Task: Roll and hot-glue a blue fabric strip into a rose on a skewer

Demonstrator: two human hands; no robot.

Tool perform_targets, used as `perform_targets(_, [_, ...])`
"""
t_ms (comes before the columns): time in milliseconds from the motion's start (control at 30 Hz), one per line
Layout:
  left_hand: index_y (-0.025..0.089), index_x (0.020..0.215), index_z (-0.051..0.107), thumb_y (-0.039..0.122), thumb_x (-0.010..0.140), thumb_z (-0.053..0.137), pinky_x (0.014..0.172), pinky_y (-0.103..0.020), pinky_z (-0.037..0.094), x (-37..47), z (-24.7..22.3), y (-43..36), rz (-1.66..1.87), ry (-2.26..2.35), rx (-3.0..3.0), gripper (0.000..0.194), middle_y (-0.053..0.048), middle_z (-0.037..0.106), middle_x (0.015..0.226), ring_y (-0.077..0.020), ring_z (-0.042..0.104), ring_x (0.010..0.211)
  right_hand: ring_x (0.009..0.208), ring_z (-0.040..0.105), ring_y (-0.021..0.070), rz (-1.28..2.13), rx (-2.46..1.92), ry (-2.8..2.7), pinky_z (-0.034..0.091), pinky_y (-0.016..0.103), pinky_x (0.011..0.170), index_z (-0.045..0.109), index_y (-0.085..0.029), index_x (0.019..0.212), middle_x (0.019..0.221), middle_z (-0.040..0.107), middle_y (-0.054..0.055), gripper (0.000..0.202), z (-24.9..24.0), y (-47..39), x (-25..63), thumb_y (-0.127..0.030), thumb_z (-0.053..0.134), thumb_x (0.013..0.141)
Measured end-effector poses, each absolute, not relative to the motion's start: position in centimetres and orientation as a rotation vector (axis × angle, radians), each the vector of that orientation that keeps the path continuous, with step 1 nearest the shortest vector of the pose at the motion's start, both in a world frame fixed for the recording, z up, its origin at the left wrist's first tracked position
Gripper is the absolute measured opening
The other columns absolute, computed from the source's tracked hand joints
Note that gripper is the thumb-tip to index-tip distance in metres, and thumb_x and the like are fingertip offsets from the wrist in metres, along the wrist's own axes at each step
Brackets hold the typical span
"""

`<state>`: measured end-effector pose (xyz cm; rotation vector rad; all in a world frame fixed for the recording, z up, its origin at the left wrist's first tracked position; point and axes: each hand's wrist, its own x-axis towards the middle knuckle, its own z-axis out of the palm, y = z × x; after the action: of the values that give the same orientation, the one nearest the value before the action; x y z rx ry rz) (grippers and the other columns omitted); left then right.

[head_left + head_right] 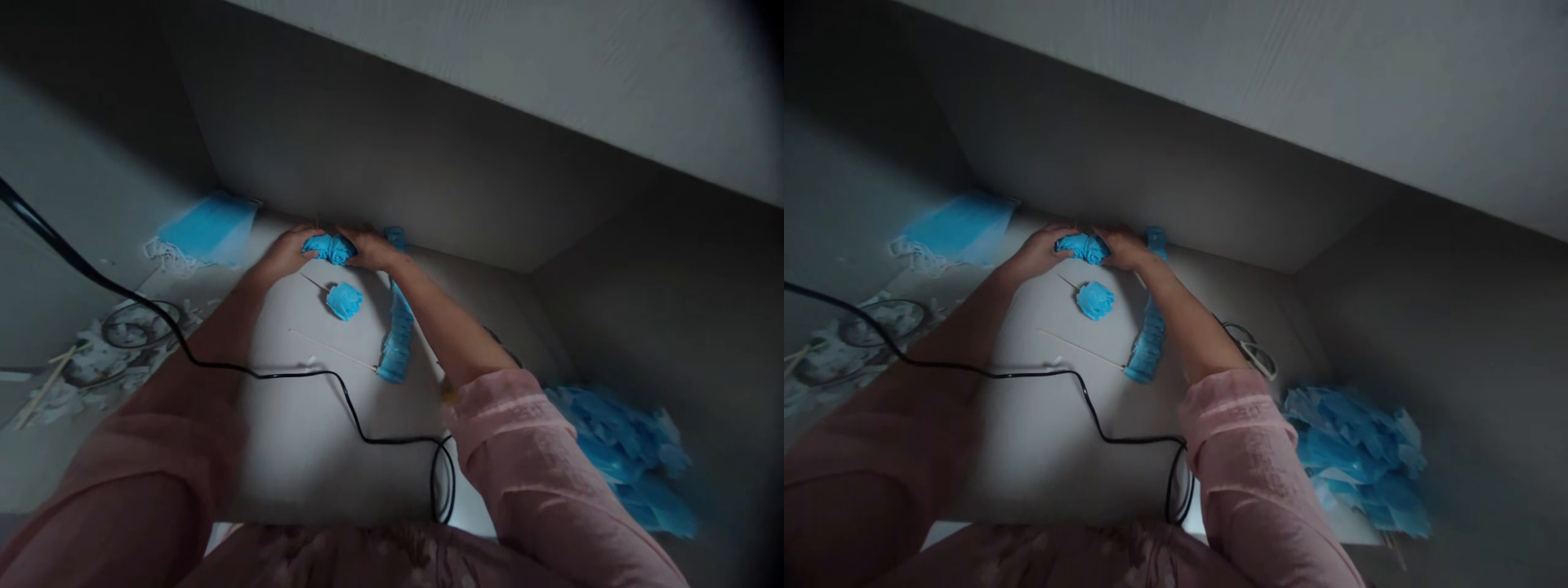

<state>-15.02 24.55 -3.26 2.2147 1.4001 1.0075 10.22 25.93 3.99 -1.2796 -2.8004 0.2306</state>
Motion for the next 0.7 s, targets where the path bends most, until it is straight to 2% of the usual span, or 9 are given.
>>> perform_targets(200, [0.015,0.152,0.076,0.02,0.09,0.068,0.129,-0.049,0.052,-15.7,-3.2,24.4,0.976,1.454,2.212,0.062,-0.016,0.074,0.156,-0.0357,0.069,0.146,0.172,0.048,0.0349,0.259,-1.286,-2.763,0.025,0.061,0.147,0.042,-0.016,0.18,0.183,0.049,0.018,0.096,3.1,26.9,10.3,-0.005,0.079,0.093])
perform_targets(367, [0.015,0.158,0.072,0.022,0.091,0.069,0.132,-0.048,0.05,-15.3,-2.9,23.8,0.958,1.483,2.16,0.067,-0.015,0.071,0.161,-0.0358,0.068,0.149,0.172,0.047,0.0347,0.282,-1.242,-2.759,0.032,0.054,0.145,0.041,-0.012,0.181,0.183,0.049,0.021,0.101,3.9,26.8,11.1,-0.008,0.084,0.089])
perform_targets(500, [0.015,0.163,0.067,0.025,0.09,0.075,0.136,-0.051,0.045,-15.5,-3.2,23.8,1.011,1.491,2.091,0.074,-0.016,0.066,0.168,-0.0374,0.062,0.155,0.173,0.047,0.0334,0.221,-1.204,-2.646,0.029,0.054,0.146,0.044,-0.011,0.18,0.183,0.049,0.021,0.093,6.7,25.6,12.9,-0.007,0.076,0.093])
perform_targets(600, [0.016,0.16,0.068,0.029,0.093,0.08,0.135,-0.049,0.046,-15.9,-3.3,24.3,1.191,1.522,1.921,0.069,-0.017,0.064,0.169,-0.0361,0.059,0.158,0.168,0.054,0.0322,0.35,-1.097,-2.605,0.04,0.053,0.141,0.048,-0.013,0.177,0.18,0.055,0.019,0.083,8.8,23.6,14.7,-0.009,0.07,0.098])
perform_targets(700, [0.017,0.147,0.074,0.037,0.1,0.08,0.126,-0.047,0.054,-15.9,-2.3,24.8,1.412,1.53,1.734,0.051,-0.013,0.075,0.154,-0.0303,0.067,0.145,0.152,0.069,0.0304,0.648,-1.0,-2.683,0.052,0.053,0.131,0.05,-0.022,0.176,0.166,0.071,0.014,0.08,9.6,20.7,16.1,-0.014,0.073,0.1])
